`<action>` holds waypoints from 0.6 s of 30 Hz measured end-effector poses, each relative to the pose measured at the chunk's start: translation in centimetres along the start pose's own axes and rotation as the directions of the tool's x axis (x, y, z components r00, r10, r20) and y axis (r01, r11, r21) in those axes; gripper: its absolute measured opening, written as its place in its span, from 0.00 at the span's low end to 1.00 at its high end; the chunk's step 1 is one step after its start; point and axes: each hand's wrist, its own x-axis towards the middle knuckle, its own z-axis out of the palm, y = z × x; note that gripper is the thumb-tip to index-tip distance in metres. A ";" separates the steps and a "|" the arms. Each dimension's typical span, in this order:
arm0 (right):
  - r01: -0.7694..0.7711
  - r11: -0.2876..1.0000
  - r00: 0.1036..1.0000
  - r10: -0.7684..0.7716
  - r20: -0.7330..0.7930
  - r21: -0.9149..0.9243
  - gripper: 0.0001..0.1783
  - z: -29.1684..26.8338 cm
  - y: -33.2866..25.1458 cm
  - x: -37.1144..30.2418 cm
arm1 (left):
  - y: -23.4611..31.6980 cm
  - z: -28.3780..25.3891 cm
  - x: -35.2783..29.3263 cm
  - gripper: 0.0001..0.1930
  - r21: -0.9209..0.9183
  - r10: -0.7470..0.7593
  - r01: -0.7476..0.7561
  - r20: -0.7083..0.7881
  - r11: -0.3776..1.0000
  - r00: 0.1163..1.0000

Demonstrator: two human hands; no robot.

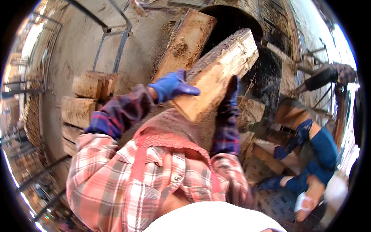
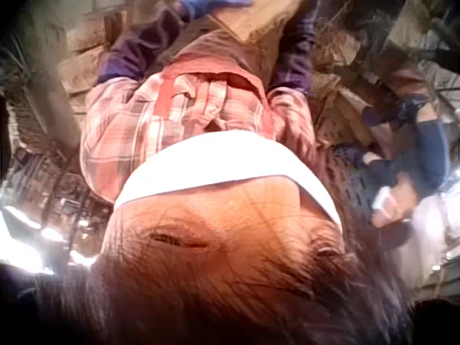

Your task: The person repeatedly picks up rectangular wooden planks from a pile on the floor and places them onto a nearby conveyor or processing machine. The worker wears blue gloves and a plaid shirt, continuously cycling through the same pick-and-place motion.

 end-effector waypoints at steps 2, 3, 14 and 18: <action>0.087 0.993 0.994 -0.092 0.062 0.076 0.25 -1.0 2.0 2.3 | -1.9 -0.8 -0.2 0.36 -0.092 0.163 -0.167 -0.053 0.982 0.985; 0.130 0.984 0.987 -0.140 0.081 0.122 0.24 -1.4 2.4 3.2 | -3.5 0.0 -0.2 0.34 -0.130 0.244 -0.259 -0.122 0.957 0.962; -0.353 0.924 0.895 0.380 0.235 -0.147 0.32 15.1 -12.2 -3.2 | -9.6 12.5 10.0 0.29 -0.820 0.338 -0.188 0.008 0.541 0.941; 0.126 0.858 0.982 -0.035 0.187 -0.498 0.33 11.3 -11.2 -6.9 | -12.6 11.1 9.6 0.27 -0.914 0.499 -0.015 0.206 0.404 0.842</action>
